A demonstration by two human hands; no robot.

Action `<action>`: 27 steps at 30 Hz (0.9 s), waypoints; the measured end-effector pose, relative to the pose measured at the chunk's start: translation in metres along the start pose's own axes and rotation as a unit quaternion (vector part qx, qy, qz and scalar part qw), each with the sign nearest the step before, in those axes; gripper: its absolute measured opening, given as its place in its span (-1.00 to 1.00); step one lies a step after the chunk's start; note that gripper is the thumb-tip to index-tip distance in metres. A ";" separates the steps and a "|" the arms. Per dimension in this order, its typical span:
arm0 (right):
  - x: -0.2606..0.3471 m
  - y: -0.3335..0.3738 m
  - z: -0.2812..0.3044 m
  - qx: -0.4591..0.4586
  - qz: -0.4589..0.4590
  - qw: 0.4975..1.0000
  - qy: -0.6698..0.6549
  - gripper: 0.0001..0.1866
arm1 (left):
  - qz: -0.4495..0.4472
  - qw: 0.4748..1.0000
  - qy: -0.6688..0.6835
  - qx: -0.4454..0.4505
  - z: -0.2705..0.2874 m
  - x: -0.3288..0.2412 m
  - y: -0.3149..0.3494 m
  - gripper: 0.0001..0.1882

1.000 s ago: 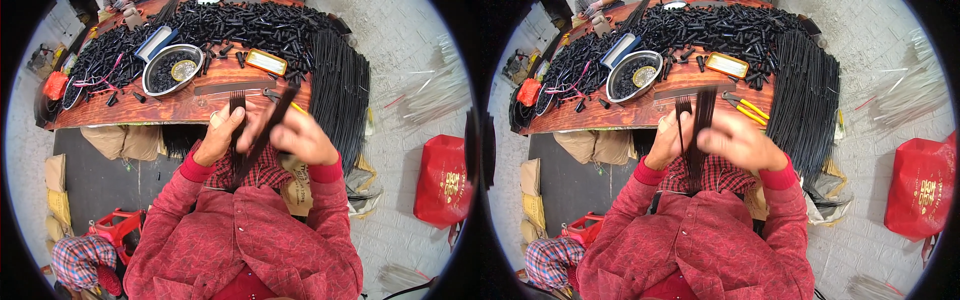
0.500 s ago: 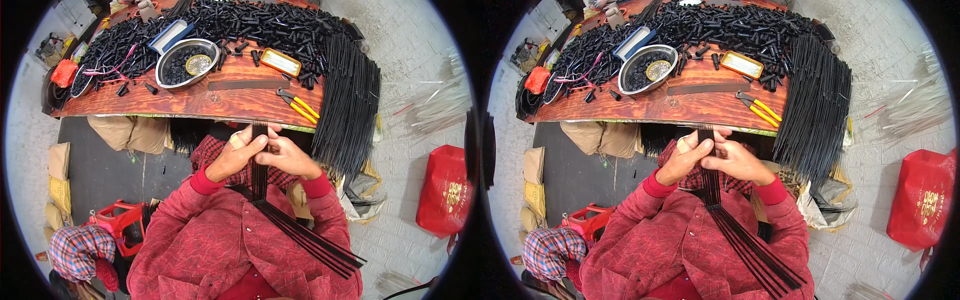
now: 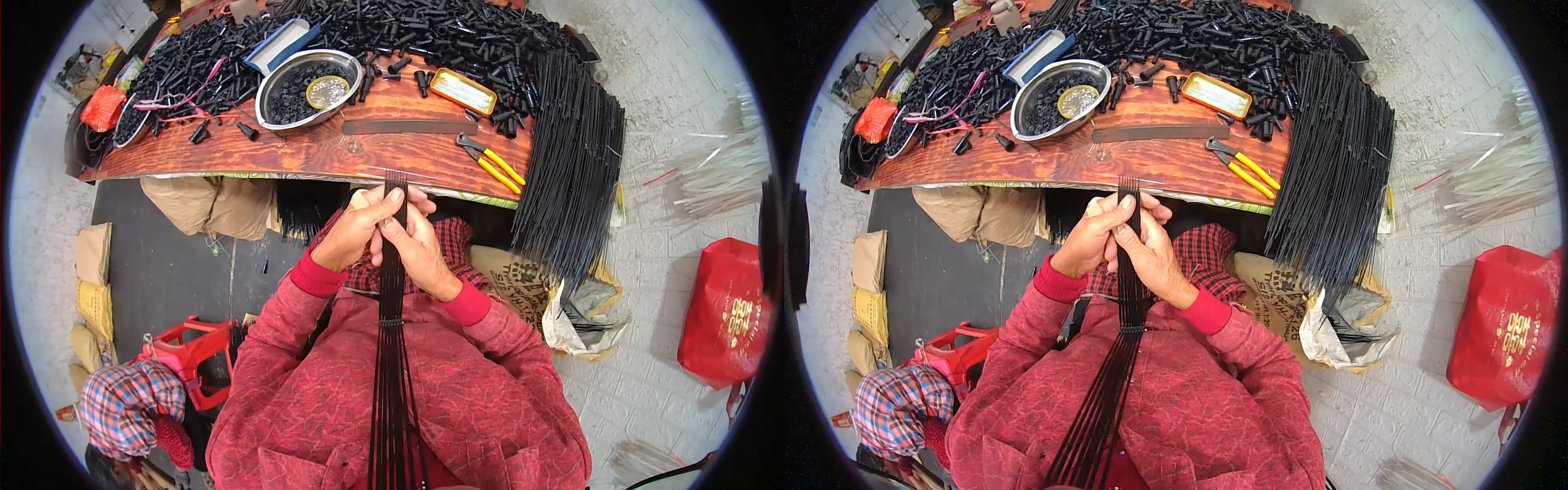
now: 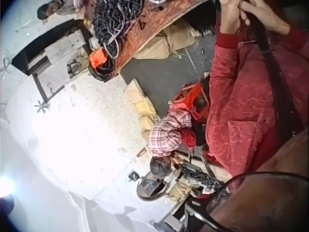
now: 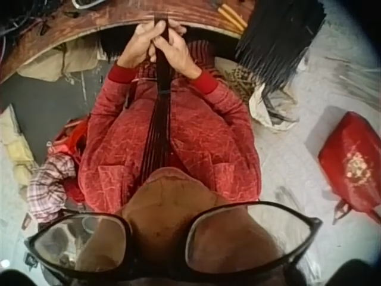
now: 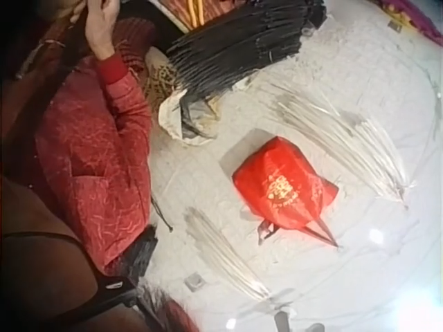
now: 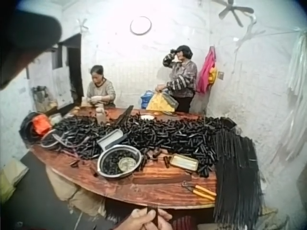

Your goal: Trimming the ends of bundled black wires using handheld wire cutters at an assembly workbench.

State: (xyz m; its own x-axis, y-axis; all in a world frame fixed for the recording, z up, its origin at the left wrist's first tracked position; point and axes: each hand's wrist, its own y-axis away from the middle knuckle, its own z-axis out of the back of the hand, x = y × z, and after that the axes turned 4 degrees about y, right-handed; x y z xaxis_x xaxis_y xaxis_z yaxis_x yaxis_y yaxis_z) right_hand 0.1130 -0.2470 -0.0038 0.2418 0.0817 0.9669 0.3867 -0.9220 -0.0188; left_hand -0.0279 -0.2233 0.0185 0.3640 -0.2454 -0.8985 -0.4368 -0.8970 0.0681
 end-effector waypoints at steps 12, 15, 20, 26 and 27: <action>-0.011 0.005 0.015 -0.046 0.036 0.997 0.050 -0.60 | 0.053 0.998 0.021 -0.013 -0.011 0.014 -0.014 -0.50; -0.010 0.009 0.022 -0.027 -0.029 0.999 -0.015 -0.60 | 0.095 0.992 -0.052 0.059 -0.003 -0.003 -0.015 -0.50; -0.007 0.015 0.039 -0.065 -0.039 0.996 -0.052 -0.59 | -0.001 0.804 -0.544 0.242 0.056 -0.050 -0.043 -0.71; -0.005 0.008 0.050 -0.067 -0.054 0.994 -0.063 -0.56 | -0.274 0.514 -0.813 0.008 0.095 -0.062 -0.153 -0.87; -0.004 0.006 0.052 -0.066 -0.058 0.995 -0.055 -0.56 | -0.274 0.464 -0.842 0.016 0.103 -0.061 -0.175 -0.85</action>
State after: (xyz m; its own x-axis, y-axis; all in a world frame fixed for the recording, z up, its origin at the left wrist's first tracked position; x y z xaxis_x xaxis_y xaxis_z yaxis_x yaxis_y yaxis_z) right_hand 0.1607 -0.2330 -0.0205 0.3011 0.2240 0.9269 0.2996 -0.9450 0.1310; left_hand -0.0589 -0.0133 0.0169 -0.7203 0.6755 0.1578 -0.6798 -0.6423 -0.3540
